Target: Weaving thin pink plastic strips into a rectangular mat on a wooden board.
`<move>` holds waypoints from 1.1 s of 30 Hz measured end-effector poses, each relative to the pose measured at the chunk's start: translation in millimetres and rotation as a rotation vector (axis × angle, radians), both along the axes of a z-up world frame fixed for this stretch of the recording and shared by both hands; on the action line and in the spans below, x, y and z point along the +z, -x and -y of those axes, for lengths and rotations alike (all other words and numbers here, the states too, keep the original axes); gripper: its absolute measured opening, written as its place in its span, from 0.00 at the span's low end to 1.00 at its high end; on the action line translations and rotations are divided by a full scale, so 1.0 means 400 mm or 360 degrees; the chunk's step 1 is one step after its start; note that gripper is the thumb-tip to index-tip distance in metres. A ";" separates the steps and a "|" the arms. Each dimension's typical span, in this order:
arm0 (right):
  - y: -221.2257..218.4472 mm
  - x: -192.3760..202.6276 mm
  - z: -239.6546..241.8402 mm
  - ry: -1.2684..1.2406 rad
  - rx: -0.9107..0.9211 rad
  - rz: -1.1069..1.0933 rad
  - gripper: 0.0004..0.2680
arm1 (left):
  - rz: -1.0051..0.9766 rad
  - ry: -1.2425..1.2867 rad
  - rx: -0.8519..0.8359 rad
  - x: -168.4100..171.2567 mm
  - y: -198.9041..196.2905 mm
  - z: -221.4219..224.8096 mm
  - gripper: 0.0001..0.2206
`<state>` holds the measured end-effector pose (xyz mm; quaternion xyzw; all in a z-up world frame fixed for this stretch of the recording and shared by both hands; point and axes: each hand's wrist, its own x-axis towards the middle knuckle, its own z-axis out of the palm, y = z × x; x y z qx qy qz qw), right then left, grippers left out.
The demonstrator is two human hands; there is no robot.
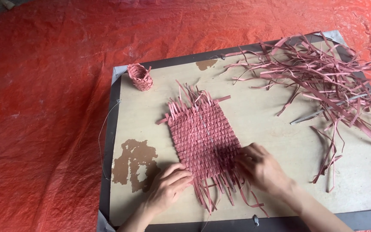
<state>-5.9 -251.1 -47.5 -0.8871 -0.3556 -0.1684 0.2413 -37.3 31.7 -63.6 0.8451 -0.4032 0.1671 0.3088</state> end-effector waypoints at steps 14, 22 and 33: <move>0.084 0.032 -0.149 0.0083 0.0744 0.0060 0.07 | -0.0099 0.0132 -0.0086 0.031 0.002 -0.005 0.05; 0.086 0.046 -0.152 0.0074 0.0753 -0.0080 0.11 | -0.0087 0.0091 -0.0084 0.048 0.000 -0.005 0.04; 0.085 0.035 -0.141 0.0076 0.0784 -0.0203 0.17 | -0.0074 0.0005 -0.0123 0.011 -0.003 -0.020 0.07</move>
